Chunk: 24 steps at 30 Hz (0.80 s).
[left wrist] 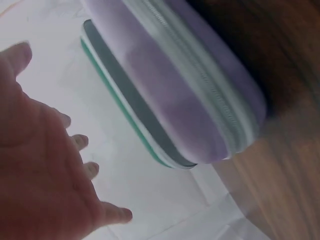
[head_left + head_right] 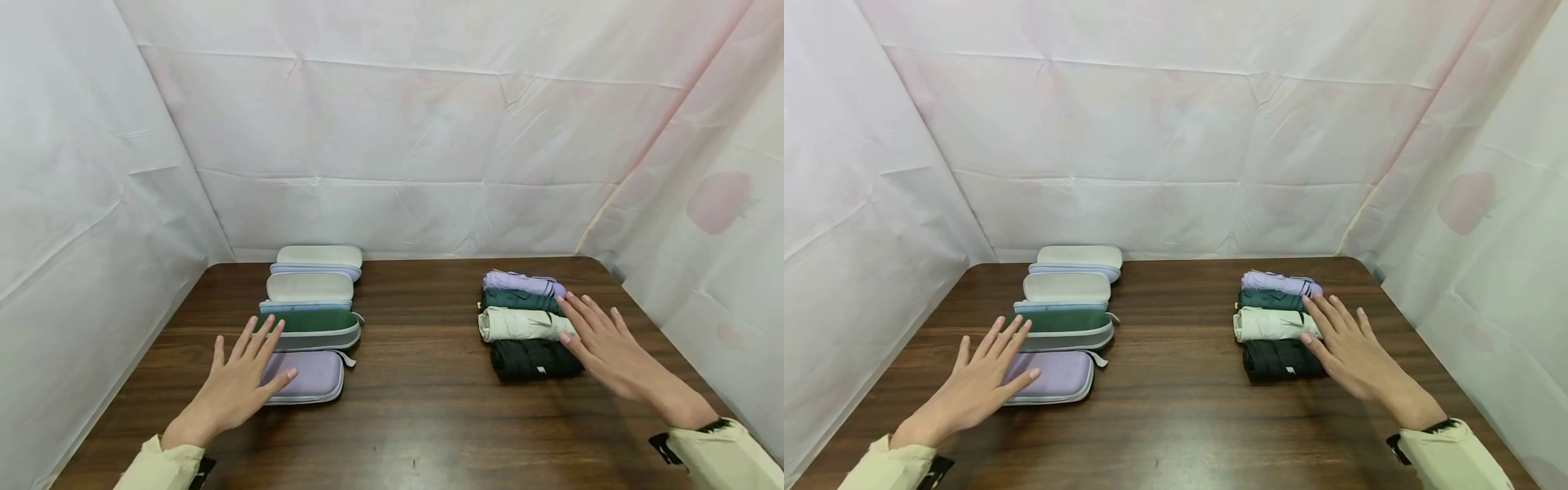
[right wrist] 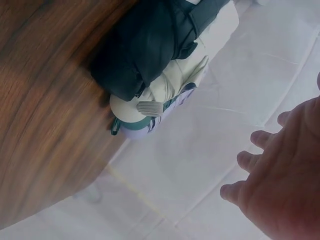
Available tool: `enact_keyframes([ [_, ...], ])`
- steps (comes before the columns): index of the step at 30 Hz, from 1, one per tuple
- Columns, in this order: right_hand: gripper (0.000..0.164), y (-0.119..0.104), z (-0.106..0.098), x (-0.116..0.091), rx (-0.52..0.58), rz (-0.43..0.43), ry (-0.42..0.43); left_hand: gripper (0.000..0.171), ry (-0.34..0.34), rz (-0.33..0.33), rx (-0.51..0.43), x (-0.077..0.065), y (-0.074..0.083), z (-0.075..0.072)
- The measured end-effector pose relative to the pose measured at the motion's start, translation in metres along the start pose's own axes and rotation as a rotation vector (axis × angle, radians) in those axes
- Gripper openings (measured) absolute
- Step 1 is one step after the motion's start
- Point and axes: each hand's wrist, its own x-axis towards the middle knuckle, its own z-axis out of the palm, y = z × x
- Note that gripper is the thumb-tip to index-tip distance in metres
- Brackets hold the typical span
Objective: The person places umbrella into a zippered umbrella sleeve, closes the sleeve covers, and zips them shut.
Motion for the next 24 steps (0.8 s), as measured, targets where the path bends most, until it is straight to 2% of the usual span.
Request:
enact_keyframes([
  [4, 0.063, -0.001, 0.0, 0.003, 0.016, 0.001, -0.042, 0.088, -0.013, 0.032, -0.019, -0.002, -0.005, 0.007],
  [9, 0.062, 0.0, 0.006, 0.005, 0.017, -0.053, -0.045, 0.089, -0.012, 0.063, -0.051, -0.004, -0.012, 0.018],
  [13, 0.064, 0.002, 0.017, 0.006, -0.036, -0.141, -0.028, 0.09, -0.018, 0.073, -0.054, -0.008, -0.017, 0.025],
  [19, 0.064, 0.009, 0.036, 0.012, -0.112, -0.311, 0.046, 0.087, -0.046, 0.088, -0.052, -0.01, -0.023, 0.031],
  [24, 0.056, 0.015, 0.046, 0.016, -0.113, -0.324, 0.015, 0.083, -0.067, 0.095, -0.082, -0.01, -0.026, 0.033],
])
